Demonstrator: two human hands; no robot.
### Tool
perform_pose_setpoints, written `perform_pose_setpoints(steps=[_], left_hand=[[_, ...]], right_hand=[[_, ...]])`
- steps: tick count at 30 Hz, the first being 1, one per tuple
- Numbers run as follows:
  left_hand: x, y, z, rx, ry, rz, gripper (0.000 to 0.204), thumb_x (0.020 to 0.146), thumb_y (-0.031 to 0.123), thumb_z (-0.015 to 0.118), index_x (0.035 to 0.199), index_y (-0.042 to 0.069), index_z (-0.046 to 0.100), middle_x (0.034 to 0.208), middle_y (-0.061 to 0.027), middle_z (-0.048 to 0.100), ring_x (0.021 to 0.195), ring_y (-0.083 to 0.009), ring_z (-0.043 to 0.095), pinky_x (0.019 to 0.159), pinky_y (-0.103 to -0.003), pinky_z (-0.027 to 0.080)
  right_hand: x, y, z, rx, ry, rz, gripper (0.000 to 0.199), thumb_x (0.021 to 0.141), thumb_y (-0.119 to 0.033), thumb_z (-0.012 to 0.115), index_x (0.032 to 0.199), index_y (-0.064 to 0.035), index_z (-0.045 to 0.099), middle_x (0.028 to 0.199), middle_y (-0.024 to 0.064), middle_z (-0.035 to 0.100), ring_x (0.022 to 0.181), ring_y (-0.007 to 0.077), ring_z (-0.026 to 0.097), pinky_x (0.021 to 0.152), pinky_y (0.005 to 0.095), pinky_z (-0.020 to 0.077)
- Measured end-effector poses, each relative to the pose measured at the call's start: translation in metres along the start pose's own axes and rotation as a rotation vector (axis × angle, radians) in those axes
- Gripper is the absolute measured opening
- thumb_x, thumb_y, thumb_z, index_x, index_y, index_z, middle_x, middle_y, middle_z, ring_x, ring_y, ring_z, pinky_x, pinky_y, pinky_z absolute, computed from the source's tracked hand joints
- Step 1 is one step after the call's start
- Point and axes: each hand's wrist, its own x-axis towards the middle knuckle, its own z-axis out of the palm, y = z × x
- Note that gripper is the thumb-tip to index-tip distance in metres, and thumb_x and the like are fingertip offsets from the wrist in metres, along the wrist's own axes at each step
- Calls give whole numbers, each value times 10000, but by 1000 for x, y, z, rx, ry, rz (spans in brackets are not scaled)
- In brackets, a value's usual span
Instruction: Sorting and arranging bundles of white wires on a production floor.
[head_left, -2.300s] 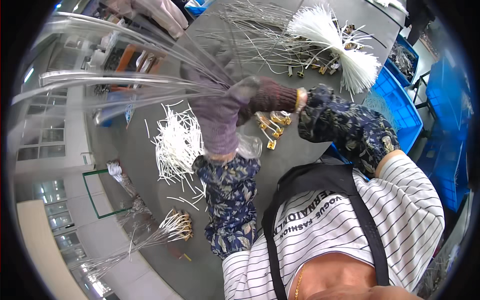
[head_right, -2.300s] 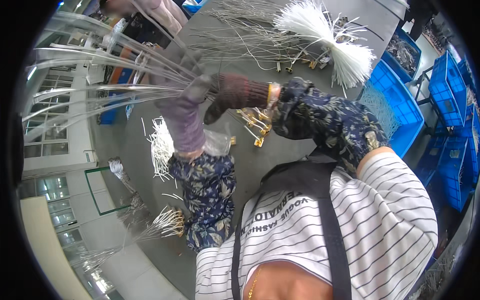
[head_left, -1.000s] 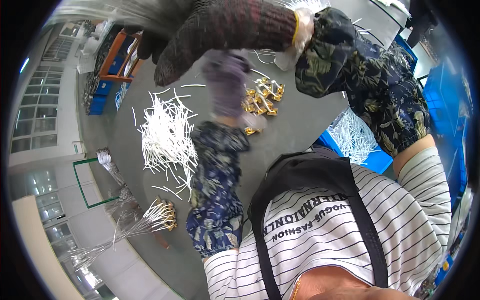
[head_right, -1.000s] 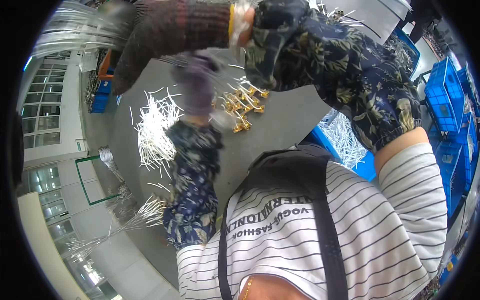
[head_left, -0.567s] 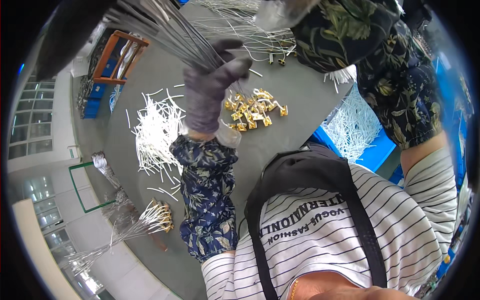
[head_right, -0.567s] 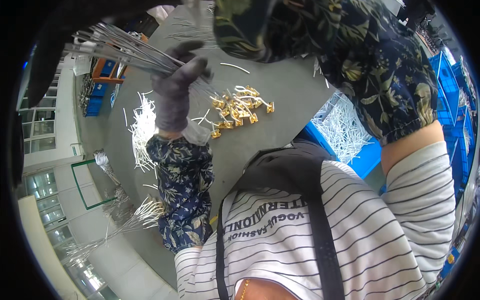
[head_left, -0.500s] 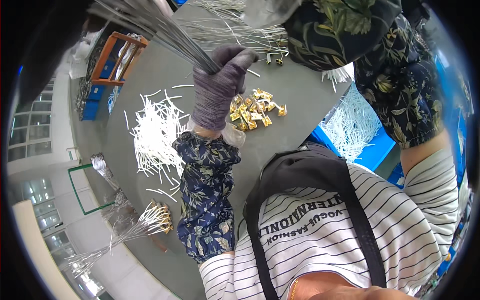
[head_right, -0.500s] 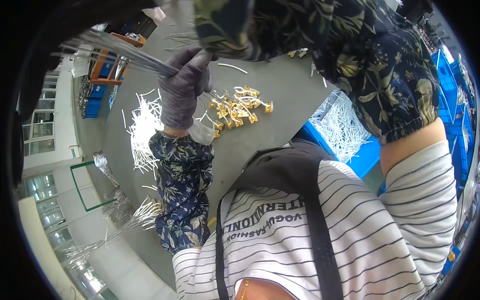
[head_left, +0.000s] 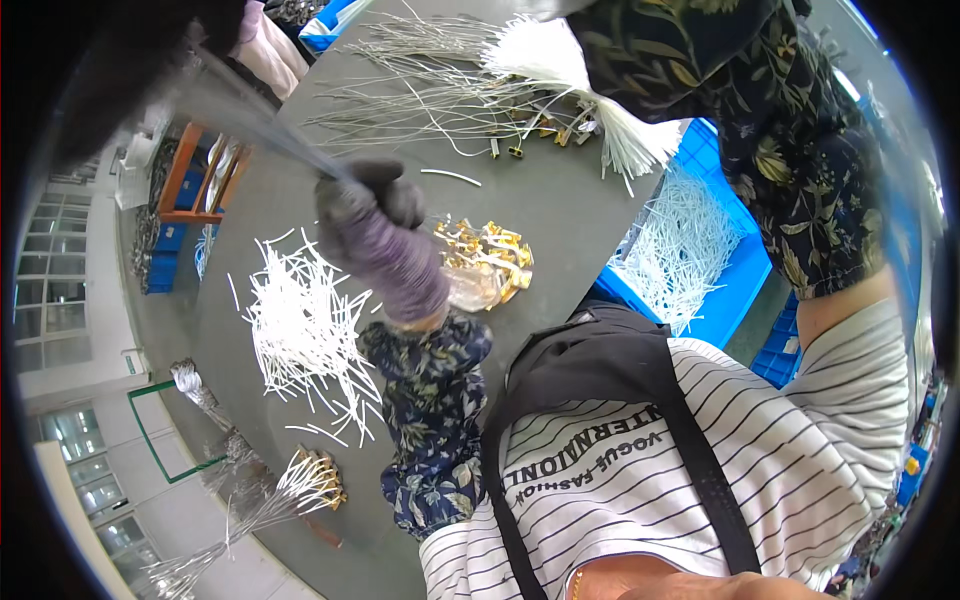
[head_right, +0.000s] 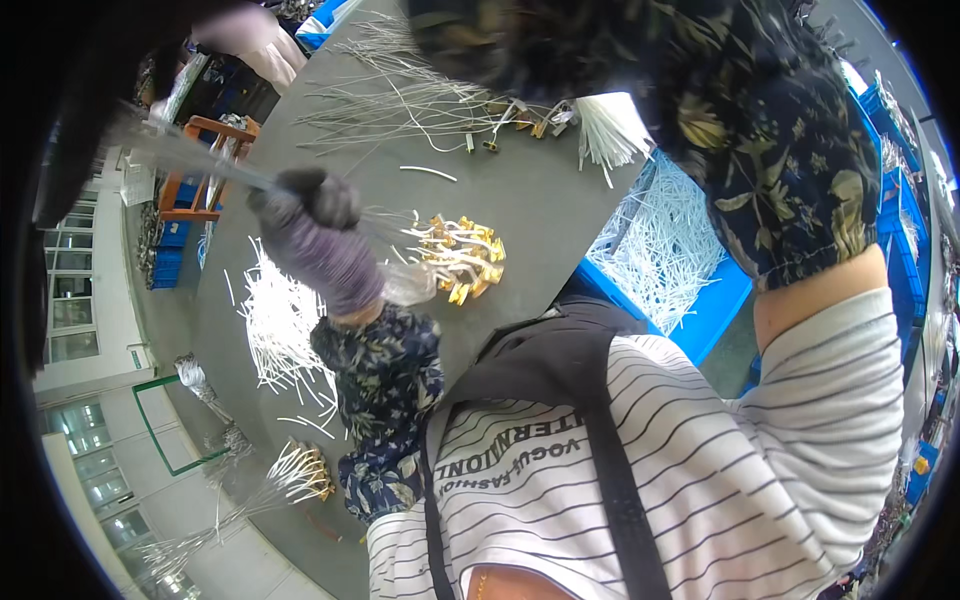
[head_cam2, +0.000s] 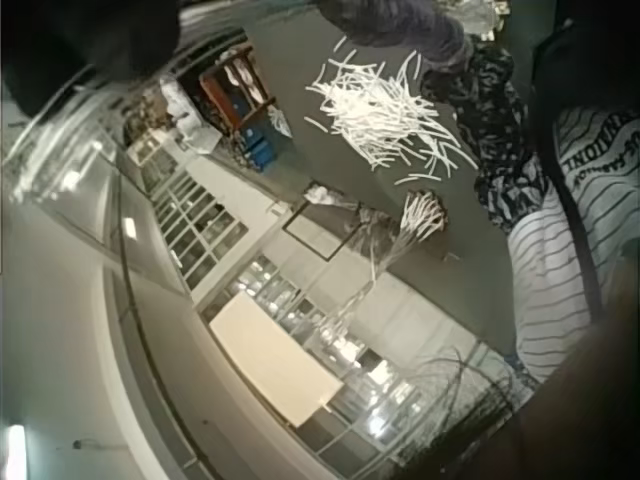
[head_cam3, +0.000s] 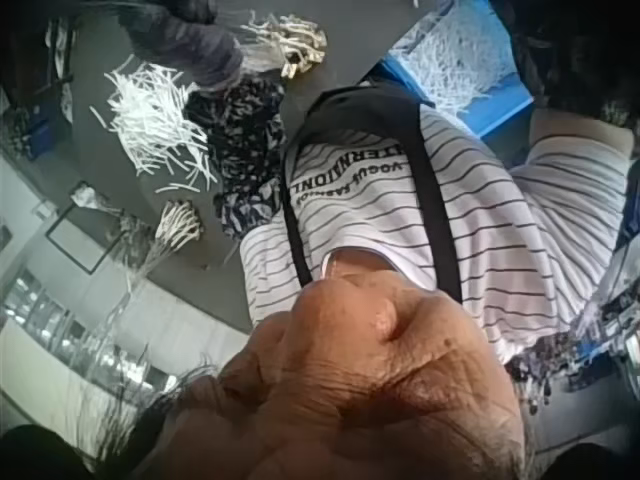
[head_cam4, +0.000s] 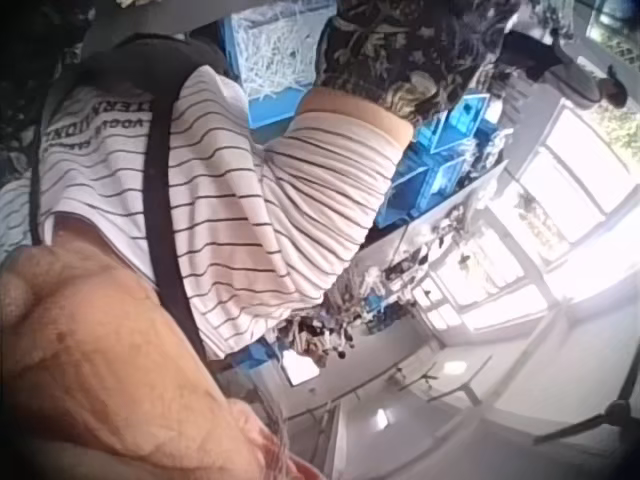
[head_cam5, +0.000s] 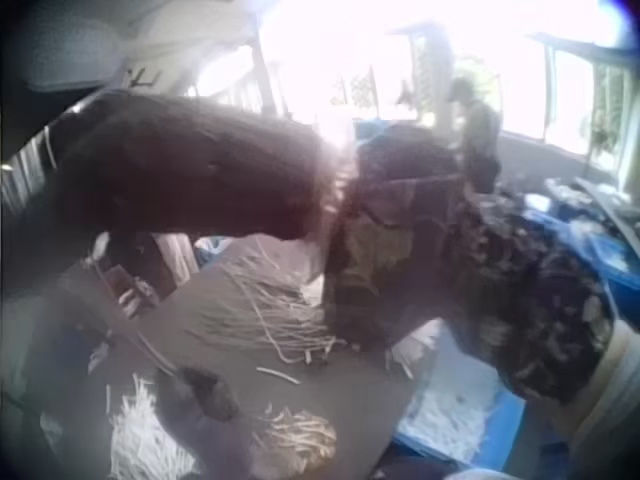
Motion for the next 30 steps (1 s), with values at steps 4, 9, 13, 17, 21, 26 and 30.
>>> perform_pose_setpoints(steps=[4, 9, 13, 17, 21, 26, 30], left_hand=[[-4, 33, -15, -55, -43, 58, 581, 833, 577, 602, 807, -3, 570, 558, 0, 445, 468, -71, 397, 436, -215, 299], [-14, -7, -14, -62, -46, -55, 642, 785, 633, 624, 817, -8, 592, 511, 30, 412, 438, -67, 347, 396, -230, 282], [-9, -9, -27, -110, -116, -138, 643, 774, 624, 642, 856, -12, 598, 502, 35, 398, 434, -61, 360, 402, -218, 297], [2, -12, -51, -195, -282, -188, 569, 782, 541, 686, 890, -12, 607, 531, 25, 432, 441, -73, 378, 402, -226, 310], [6, -14, -45, -170, -338, -205, 564, 777, 482, 717, 998, -23, 600, 582, 11, 474, 448, -81, 399, 405, -229, 321], [7, -1, -28, -241, -362, -229, 587, 786, 362, 737, 1178, -21, 530, 665, -38, 576, 476, -73, 480, 412, -198, 378], [-5, 1, -24, -195, -227, -238, 449, 831, 333, 709, 1127, 15, 597, 696, -23, 583, 586, -66, 516, 517, -198, 426]], right_hand=[[-2, 60, 13, -170, 9, 398, 447, 684, -212, 760, 1103, -102, 650, 1012, 132, 653, 941, 243, 628, 779, 362, 501], [-115, 193, 86, -653, -153, 843, 458, 671, -107, 648, 1116, -214, 663, 911, 92, 675, 829, 295, 650, 701, 430, 516], [-101, 230, 93, -681, -90, 753, 269, 745, -113, 612, 1007, -137, 669, 821, 82, 658, 764, 231, 641, 652, 374, 506], [-43, 174, 59, 218, 515, 751, 122, 859, -138, 616, 912, -34, 649, 687, 21, 594, 648, 124, 577, 546, 263, 452], [18, 79, 48, 694, 552, 181, 197, 921, -145, 564, 848, 29, 622, 683, 51, 590, 576, 97, 526, 555, 258, 438], [0, 51, 83, 665, 331, 175, 244, 915, -166, 577, 770, 30, 587, 686, 56, 594, 593, 118, 564, 532, 272, 458], [-13, 24, 86, 763, 342, 165, 204, 865, -172, 624, 766, 5, 599, 712, 80, 609, 608, 158, 575, 555, 317, 472]])
